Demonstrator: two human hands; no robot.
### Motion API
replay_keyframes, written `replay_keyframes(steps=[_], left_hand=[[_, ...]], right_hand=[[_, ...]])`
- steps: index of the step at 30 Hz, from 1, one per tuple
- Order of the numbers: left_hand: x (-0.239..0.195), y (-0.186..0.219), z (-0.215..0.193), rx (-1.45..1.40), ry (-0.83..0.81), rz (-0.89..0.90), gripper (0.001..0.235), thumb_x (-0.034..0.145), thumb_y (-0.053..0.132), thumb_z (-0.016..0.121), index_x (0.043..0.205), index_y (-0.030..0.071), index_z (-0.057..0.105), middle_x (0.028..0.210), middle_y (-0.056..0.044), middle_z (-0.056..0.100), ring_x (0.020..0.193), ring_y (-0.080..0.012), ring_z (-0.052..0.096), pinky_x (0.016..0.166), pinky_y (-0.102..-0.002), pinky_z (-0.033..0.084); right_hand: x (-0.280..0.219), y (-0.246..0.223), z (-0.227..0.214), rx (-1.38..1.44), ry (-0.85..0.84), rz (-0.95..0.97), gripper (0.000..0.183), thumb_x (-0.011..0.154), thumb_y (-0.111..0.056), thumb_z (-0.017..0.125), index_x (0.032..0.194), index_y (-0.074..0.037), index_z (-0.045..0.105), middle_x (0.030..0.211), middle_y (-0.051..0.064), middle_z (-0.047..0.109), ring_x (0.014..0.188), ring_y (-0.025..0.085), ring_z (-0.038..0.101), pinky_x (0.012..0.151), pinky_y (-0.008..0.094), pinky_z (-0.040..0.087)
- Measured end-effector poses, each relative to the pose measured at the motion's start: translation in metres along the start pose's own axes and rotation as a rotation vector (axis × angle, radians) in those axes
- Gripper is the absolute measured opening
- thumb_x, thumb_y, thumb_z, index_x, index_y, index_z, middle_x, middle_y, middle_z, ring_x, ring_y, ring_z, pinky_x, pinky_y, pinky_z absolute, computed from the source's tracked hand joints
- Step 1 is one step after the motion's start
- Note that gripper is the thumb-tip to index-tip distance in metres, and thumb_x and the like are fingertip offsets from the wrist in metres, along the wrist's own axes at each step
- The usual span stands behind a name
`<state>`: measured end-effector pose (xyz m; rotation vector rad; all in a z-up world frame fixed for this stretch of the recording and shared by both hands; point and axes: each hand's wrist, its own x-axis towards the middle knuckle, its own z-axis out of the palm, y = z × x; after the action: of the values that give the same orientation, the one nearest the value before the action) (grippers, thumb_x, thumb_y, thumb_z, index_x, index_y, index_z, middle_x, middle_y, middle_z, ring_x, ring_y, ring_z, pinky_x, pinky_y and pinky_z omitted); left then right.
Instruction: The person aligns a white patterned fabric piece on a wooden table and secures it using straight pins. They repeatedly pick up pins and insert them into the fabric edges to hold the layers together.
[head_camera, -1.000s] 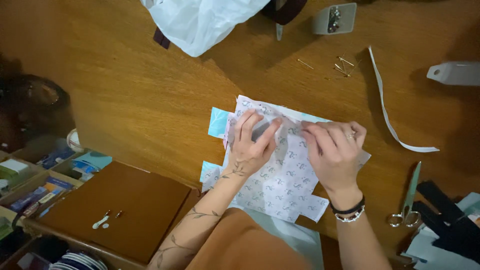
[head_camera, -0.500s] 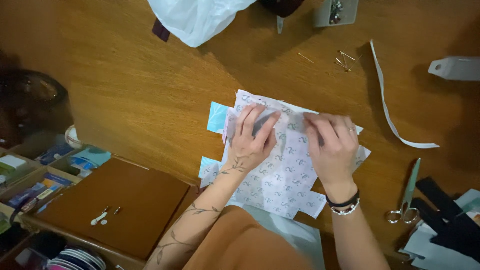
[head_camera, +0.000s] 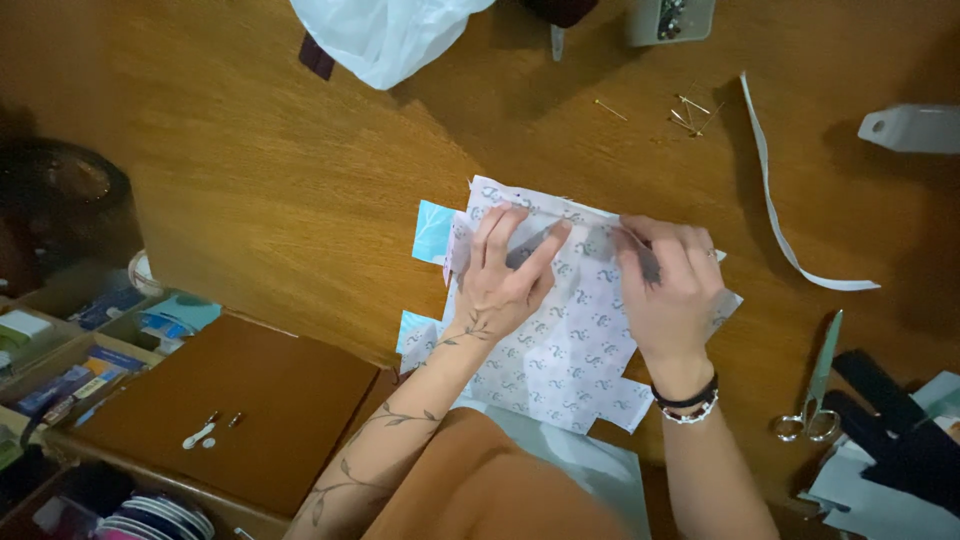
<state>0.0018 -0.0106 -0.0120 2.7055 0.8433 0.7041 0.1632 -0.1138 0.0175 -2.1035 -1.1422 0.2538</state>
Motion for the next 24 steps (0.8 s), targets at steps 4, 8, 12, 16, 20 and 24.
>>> replay_keyframes(steps=[4, 8, 12, 16, 20, 24], left_hand=[[-0.004, 0.001, 0.002, -0.052, -0.066, -0.039, 0.040, 0.088, 0.018, 0.063, 0.127, 0.027, 0.068, 0.123, -0.014, 0.054, 0.121, -0.0371, 0.058, 0.108, -0.051, 0.050], [-0.007, 0.001, 0.004, -0.023, -0.018, -0.028, 0.038, 0.089, 0.028, 0.062, 0.127, 0.028, 0.068, 0.124, -0.014, 0.055, 0.119, -0.0368, 0.059, 0.106, -0.049, 0.052], [-0.002, 0.002, 0.001, -0.055, -0.010, -0.010, 0.044, 0.088, 0.045, 0.066, 0.128, 0.027, 0.068, 0.125, -0.015, 0.054, 0.120, -0.0379, 0.058, 0.107, -0.050, 0.051], [-0.004, 0.002, 0.001, -0.080, -0.026, -0.010, 0.050, 0.085, 0.050, 0.070, 0.129, 0.027, 0.067, 0.126, -0.016, 0.054, 0.121, -0.0394, 0.057, 0.108, -0.051, 0.050], [0.003, 0.005, -0.015, -0.068, -0.084, 0.026, 0.049, 0.091, 0.049, 0.070, 0.130, 0.020, 0.065, 0.126, -0.017, 0.051, 0.121, -0.0393, 0.054, 0.107, -0.051, 0.052], [0.005, 0.006, -0.023, -0.057, -0.143, 0.046, 0.048, 0.093, 0.047, 0.075, 0.129, 0.018, 0.064, 0.127, -0.016, 0.049, 0.124, -0.0373, 0.051, 0.105, -0.050, 0.054]], right_hand=[[-0.003, 0.003, -0.006, 0.041, -0.047, 0.066, 0.018, 0.096, -0.004, 0.081, 0.110, -0.002, 0.070, 0.093, 0.013, 0.065, 0.090, 0.034, 0.067, 0.077, 0.043, 0.053], [-0.007, 0.003, -0.020, -0.011, -0.024, 0.047, 0.021, 0.098, -0.008, 0.081, 0.113, -0.002, 0.068, 0.099, 0.012, 0.063, 0.097, 0.036, 0.066, 0.081, 0.044, 0.053], [-0.024, -0.003, -0.045, -0.167, 0.058, -0.027, 0.025, 0.098, -0.009, 0.083, 0.115, -0.001, 0.068, 0.113, 0.016, 0.056, 0.112, 0.038, 0.058, 0.095, 0.050, 0.046], [-0.095, -0.015, -0.057, -0.137, 0.040, 0.215, 0.019, 0.096, 0.000, 0.078, 0.113, 0.000, 0.068, 0.109, 0.015, 0.059, 0.106, 0.031, 0.058, 0.091, 0.043, 0.048], [-0.156, -0.043, -0.065, 0.016, 0.065, 0.683, 0.028, 0.093, -0.012, 0.081, 0.115, -0.003, 0.066, 0.107, 0.012, 0.061, 0.094, 0.024, 0.062, 0.082, 0.033, 0.053], [-0.190, -0.066, -0.069, 0.209, 0.080, 1.052, 0.026, 0.090, -0.012, 0.077, 0.111, -0.005, 0.065, 0.096, 0.007, 0.069, 0.086, 0.013, 0.064, 0.082, 0.025, 0.053]])
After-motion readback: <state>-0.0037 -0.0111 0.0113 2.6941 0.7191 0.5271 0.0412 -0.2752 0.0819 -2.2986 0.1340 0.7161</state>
